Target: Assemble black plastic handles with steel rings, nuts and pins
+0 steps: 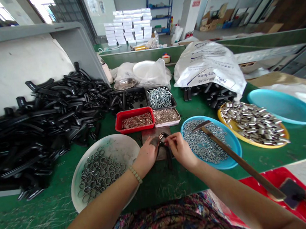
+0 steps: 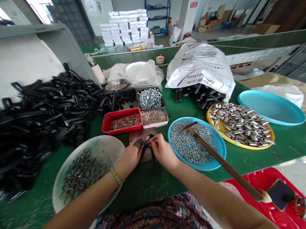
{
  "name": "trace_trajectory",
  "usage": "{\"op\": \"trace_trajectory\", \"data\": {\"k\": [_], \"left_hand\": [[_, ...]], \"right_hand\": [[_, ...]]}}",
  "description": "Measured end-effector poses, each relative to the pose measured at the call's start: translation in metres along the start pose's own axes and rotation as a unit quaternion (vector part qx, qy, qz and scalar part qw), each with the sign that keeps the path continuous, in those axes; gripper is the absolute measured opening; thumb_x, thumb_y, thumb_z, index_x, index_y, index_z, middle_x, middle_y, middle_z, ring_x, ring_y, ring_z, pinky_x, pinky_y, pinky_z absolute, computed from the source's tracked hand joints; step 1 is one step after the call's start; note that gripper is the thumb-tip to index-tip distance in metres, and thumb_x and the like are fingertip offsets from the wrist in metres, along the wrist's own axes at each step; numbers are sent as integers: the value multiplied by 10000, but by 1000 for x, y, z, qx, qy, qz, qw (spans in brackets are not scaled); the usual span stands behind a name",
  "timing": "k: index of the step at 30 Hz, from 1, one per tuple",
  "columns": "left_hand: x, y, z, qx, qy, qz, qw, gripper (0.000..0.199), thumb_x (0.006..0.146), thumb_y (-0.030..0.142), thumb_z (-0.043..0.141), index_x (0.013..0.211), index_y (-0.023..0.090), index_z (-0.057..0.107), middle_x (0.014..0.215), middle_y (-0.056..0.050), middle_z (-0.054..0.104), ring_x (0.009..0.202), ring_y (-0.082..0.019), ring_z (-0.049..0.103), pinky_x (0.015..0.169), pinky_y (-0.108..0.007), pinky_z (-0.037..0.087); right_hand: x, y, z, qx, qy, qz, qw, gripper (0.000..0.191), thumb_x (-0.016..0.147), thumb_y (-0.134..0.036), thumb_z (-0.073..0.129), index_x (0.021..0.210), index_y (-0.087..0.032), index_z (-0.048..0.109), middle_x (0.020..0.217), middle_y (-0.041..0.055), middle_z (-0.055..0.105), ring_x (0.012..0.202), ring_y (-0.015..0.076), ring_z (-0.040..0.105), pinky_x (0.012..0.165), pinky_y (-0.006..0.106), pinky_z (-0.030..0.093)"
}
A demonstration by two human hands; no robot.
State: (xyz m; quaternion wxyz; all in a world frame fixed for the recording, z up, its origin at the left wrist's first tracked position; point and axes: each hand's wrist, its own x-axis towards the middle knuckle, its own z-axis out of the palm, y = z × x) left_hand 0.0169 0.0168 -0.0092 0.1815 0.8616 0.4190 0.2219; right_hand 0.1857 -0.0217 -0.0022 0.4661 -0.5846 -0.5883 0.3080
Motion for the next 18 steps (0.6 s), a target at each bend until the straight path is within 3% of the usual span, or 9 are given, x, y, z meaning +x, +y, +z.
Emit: {"op": "trace_trajectory", "data": {"k": [2,5,8,11,14,16,18], "left_hand": [[0,-1,2,8,5,4,1000,267,933,197,364,1132,155,536,1069,-97,622,1038,-201,583,935,-345,469],[0,-3,6,33,12,11,999,276,924,180,378,1145,166,542,1056,-84,633,1061,-200,578,991,-366,434],[-1,-4,10,49,20,11,999,268,926,189,375,1114,155,563,1062,-99,637,1064,-208,581,1007,-383,419],[-1,-5,9,40,31,12,999,287,929,204,374,1152,145,545,1111,-120,620,1085,-214,573,1002,-378,422],[-1,-3,6,10,36,11,999,298,930,206,381,1185,158,528,1126,-107,611,1076,-203,573,980,-357,436],[1,-1,4,-5,36,11,999,272,922,213,414,1146,151,555,1094,-101,618,1053,-202,574,965,-347,441],[4,2,3,8,44,13,999,239,906,225,461,1091,138,585,1069,-102,621,1036,-208,567,962,-355,433]], "right_hand": [[1,7,4,125,65,64,988,174,876,-375,507,875,-248,388,784,18,651,677,183,681,641,339,568],[0,19,11,295,134,139,936,273,829,-392,581,850,-254,346,739,-27,658,619,168,684,623,349,587],[-4,23,19,377,150,157,901,296,797,-369,622,822,-244,355,816,-4,686,760,181,704,736,385,583],[-6,17,21,391,155,125,899,251,826,-358,580,804,-241,358,956,36,685,946,190,673,874,422,532],[-8,17,12,295,178,51,937,152,887,-331,488,870,-247,363,1057,62,652,990,185,652,890,440,514],[-8,23,0,127,157,-20,979,65,908,-276,444,930,-241,395,1130,97,614,1033,197,624,895,447,502],[-8,31,-12,-87,86,-93,988,88,902,-217,431,986,-220,458,1183,132,576,1124,233,559,940,474,462]]}}
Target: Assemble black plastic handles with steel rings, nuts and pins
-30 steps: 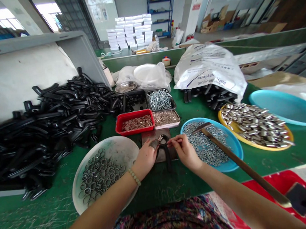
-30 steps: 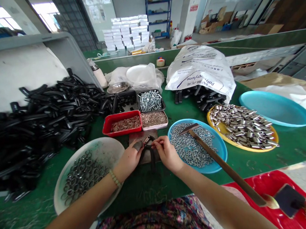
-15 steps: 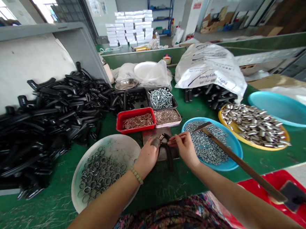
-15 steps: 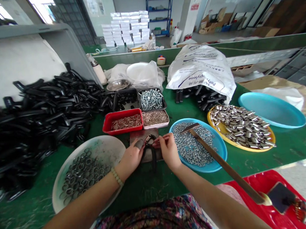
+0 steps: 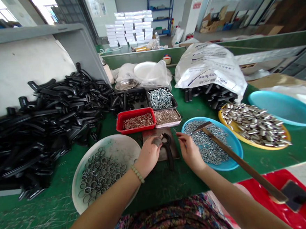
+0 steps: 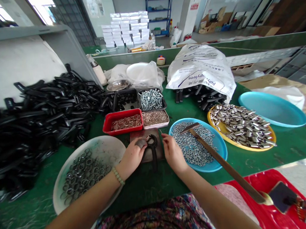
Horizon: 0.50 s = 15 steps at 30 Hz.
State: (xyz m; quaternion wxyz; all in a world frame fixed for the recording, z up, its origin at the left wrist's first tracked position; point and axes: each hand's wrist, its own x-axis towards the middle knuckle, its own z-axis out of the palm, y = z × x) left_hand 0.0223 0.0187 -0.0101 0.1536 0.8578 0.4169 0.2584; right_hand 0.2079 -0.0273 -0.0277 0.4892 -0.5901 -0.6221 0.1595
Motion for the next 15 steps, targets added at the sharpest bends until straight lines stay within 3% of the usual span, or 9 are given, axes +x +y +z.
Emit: {"op": "trace_trajectory", "data": {"k": [2,4,10,15], "left_hand": [[4,2,1,40,7,4,999,216,896,238,487,1052,140,599,1076,-102,613,1025,-221,556,946,-383,427],[8,4,2,85,-1,13,996,192,896,234,484,1012,144,608,1062,-99,608,992,-230,551,900,-398,435],[13,4,7,141,-37,48,988,191,911,215,441,954,117,600,954,-99,599,898,-225,545,805,-372,456],[12,9,2,127,-83,58,987,203,913,143,405,984,111,592,961,-89,603,886,-197,562,790,-331,476]], "right_hand": [[1,6,-7,-159,-73,-71,982,192,882,-186,442,1062,-196,507,1233,154,534,1215,276,468,993,513,403],[3,6,-10,-239,-93,-103,961,284,871,-183,453,1150,-178,507,1271,162,497,1252,299,410,1017,530,369],[-2,-6,-26,-247,-96,-118,957,302,876,-173,440,1167,-175,520,1149,145,567,1144,270,490,969,480,424],[-11,7,-56,-272,-72,-110,953,234,895,-214,440,1090,-160,557,1067,129,617,1053,252,551,911,427,456]]}}
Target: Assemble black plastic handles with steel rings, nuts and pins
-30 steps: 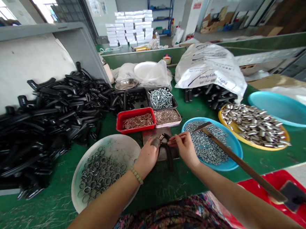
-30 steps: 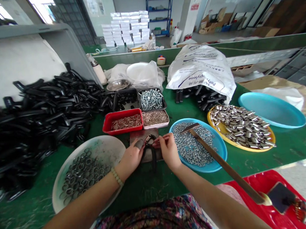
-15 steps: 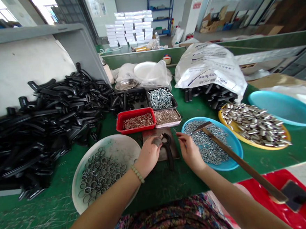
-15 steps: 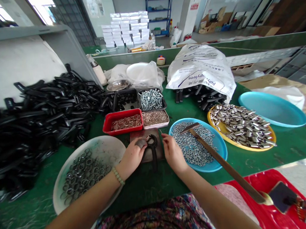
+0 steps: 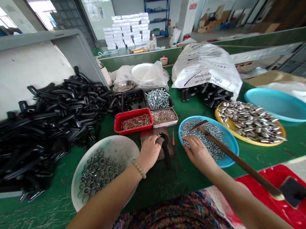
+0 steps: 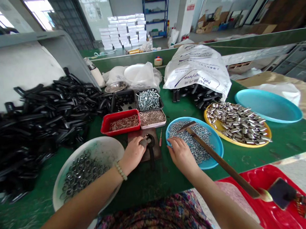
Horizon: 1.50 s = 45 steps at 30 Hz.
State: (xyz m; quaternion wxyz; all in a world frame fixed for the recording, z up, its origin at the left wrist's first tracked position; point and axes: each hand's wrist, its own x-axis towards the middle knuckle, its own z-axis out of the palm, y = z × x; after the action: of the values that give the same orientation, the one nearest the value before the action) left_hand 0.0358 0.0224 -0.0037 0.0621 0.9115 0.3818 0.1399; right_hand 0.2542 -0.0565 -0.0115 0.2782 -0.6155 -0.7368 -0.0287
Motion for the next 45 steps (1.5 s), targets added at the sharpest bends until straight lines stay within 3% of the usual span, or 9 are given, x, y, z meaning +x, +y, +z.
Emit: {"op": "trace_trajectory", "data": {"k": [4,8,11,16,22,33,36,41,45], "left_hand": [[-4,1,-1,-45,-22,-5,999,212,899,109,398,945,115,605,1000,-93,612,878,-184,577,776,-318,495],[-9,-1,1,-67,-16,12,998,208,872,105,437,959,146,621,1065,-91,612,979,-204,552,865,-350,485],[-15,-2,-4,-95,4,-1,996,252,841,130,501,1067,173,602,1128,-88,595,1072,-223,510,954,-390,448],[-43,1,-25,-121,60,-53,989,437,852,256,526,1274,162,462,1244,-127,502,1169,-255,465,1004,-444,409],[-78,5,-22,-55,-27,-63,996,337,879,193,471,1208,164,536,1186,-89,551,1027,-219,529,928,-371,469],[-83,6,-9,-64,-32,-46,996,347,880,150,458,1218,157,537,1133,-83,580,980,-209,527,871,-350,483],[-80,-2,-19,-90,-23,-50,994,290,870,172,489,1145,170,581,1120,-72,590,984,-200,542,876,-326,478],[-21,-71,-73,-31,41,-147,988,271,910,272,443,1091,144,599,1070,-105,623,1003,-195,572,933,-308,423],[41,-118,-101,65,-114,-189,973,239,878,234,475,937,102,665,925,-160,674,913,-250,622,849,-359,448]], "right_hand": [[-13,33,-22,-101,-16,71,992,266,907,-272,418,1075,-129,566,1043,148,632,1001,267,579,865,415,461],[-21,68,-41,-213,-110,199,950,340,890,-333,425,1130,-117,533,1062,170,618,955,303,592,774,429,471],[-21,75,-48,-241,-169,225,929,357,904,-288,372,1186,-110,501,1054,184,616,924,299,609,746,415,473],[-12,19,-53,-96,-154,234,955,446,948,-338,270,1333,-141,381,1064,176,650,796,256,672,650,353,509],[5,-62,-54,88,-197,119,969,463,957,-333,261,1410,-238,294,1158,97,652,958,230,664,759,333,526],[14,-79,-40,55,-210,110,970,492,941,-285,283,1425,-204,317,1077,112,689,860,232,695,703,333,551],[11,-64,-38,17,-252,118,960,475,941,-318,290,1407,-258,358,933,68,729,722,228,706,623,312,545],[-12,25,-50,-169,-123,213,955,536,944,-401,260,1465,-279,223,1173,132,631,704,247,690,547,330,518],[-30,82,-52,-260,-154,206,931,524,931,-315,262,1451,-245,279,1052,154,641,747,287,665,593,401,506]]}}
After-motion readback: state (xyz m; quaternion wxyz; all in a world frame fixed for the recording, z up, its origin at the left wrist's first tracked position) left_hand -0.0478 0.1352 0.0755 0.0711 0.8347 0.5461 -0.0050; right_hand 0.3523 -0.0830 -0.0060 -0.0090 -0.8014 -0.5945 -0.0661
